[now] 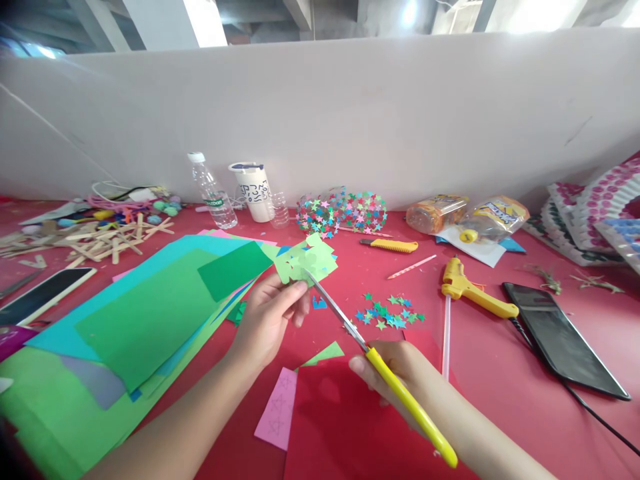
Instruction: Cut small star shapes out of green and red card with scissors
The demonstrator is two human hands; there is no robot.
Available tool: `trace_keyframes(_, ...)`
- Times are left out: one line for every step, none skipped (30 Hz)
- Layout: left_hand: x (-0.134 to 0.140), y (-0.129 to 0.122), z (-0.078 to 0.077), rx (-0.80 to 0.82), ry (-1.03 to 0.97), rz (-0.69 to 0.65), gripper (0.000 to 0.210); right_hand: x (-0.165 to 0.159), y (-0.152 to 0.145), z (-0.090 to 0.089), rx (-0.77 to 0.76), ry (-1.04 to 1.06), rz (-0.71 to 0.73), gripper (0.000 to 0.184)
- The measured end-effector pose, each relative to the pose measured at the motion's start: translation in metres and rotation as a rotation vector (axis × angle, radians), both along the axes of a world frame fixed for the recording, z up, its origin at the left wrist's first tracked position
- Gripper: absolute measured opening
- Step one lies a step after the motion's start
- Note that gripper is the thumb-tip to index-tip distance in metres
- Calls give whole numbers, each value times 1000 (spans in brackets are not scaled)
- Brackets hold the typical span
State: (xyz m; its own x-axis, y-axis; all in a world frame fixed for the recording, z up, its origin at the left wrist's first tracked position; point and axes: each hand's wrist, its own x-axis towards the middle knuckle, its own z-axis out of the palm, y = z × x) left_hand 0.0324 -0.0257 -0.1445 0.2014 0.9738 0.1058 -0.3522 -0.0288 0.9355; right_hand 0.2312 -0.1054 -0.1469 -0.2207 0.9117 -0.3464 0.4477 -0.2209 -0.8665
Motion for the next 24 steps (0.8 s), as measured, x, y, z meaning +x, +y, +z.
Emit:
trace_keyframes(0, 0, 0, 0, -2, 2, 14, 0, 0, 0, 1, -3, 5, 65)
trace_keyframes(0, 0, 0, 0, -3, 2, 15, 1, 0, 0, 1, -6, 10, 66)
trace_keyframes(0, -1, 0, 0, -2, 2, 15, 1, 0, 0, 1, -10, 13, 66)
trace_keyframes(1, -1, 0, 0, -3, 1, 15, 1, 0, 0, 0, -13, 15, 66)
trace_keyframes(0, -1, -1, 1, -5, -2, 15, 1, 1, 0, -2, -16, 18, 66)
trace_keyframes(0, -1, -1, 1, -9, -5, 15, 1, 1, 0, -4, -19, 20, 66)
trace_keyframes(-1, 0, -1, 4, -13, -11, 15, 1, 1, 0, -7, -22, 22, 66)
trace_keyframes(-2, 0, -1, 11, -14, -17, 14, 1, 1, 0, -11, -25, 24, 65)
trace_keyframes(-3, 2, -1, 23, -14, -22, 13, 1, 1, 0, -16, -28, 26, 66)
trace_keyframes(-4, 3, -2, 39, -10, -21, 13, 1, 1, -1, -21, -31, 25, 66)
trace_keyframes(-6, 4, -2, 55, -4, -11, 12, 1, 1, -1, -26, -35, 23, 68)
trace_keyframes(-7, 6, -1, 67, 0, 9, 11, 1, 1, -1, -30, -37, 21, 69)
trace_keyframes(-8, 7, -1, 72, -3, 35, 10, 1, 1, -1, -34, -37, 20, 71)
trace_keyframes(-9, 8, 0, 69, -11, 60, 8, 1, 1, -1, -37, -35, 22, 72)
trace_keyframes(-9, 9, 0, 60, -26, 79, 6, 1, 1, -1, -40, -29, 26, 72)
trace_keyframes(-8, 9, 1, 49, -44, 87, 4, 1, 1, -1, -41, -20, 32, 73)
trace_keyframes(-8, 9, 1, 39, -62, 85, 3, 1, 0, -1, -40, -10, 39, 73)
trace_keyframes(-7, 8, 2, 32, -80, 78, 2, 1, -1, 0, -39, -1, 46, 74)
trace_keyframes(-6, 7, 3, 28, -95, 72, 2, 1, -2, 0, -38, 6, 47, 74)
trace_keyframes(-5, 7, 3, 27, -109, 67, 2, 1, -4, 0, -35, 14, 37, 74)
trace_keyframes(-5, 6, 3, 26, -121, 66, 3, 1, -6, 0, -27, 25, 15, 74)
trace_keyframes(-4, 5, 3, 23, -130, 66, 5, 1, -8, 0, -15, 40, -10, 74)
trace_keyframes(-4, 5, 3, 16, -137, 68, 6, 1, -10, 0, -5, 56, -34, 74)
trace_keyframes(-4, 4, 2, 7, -140, 70, 8, 1, -11, -1, -2, 73, -52, 73)
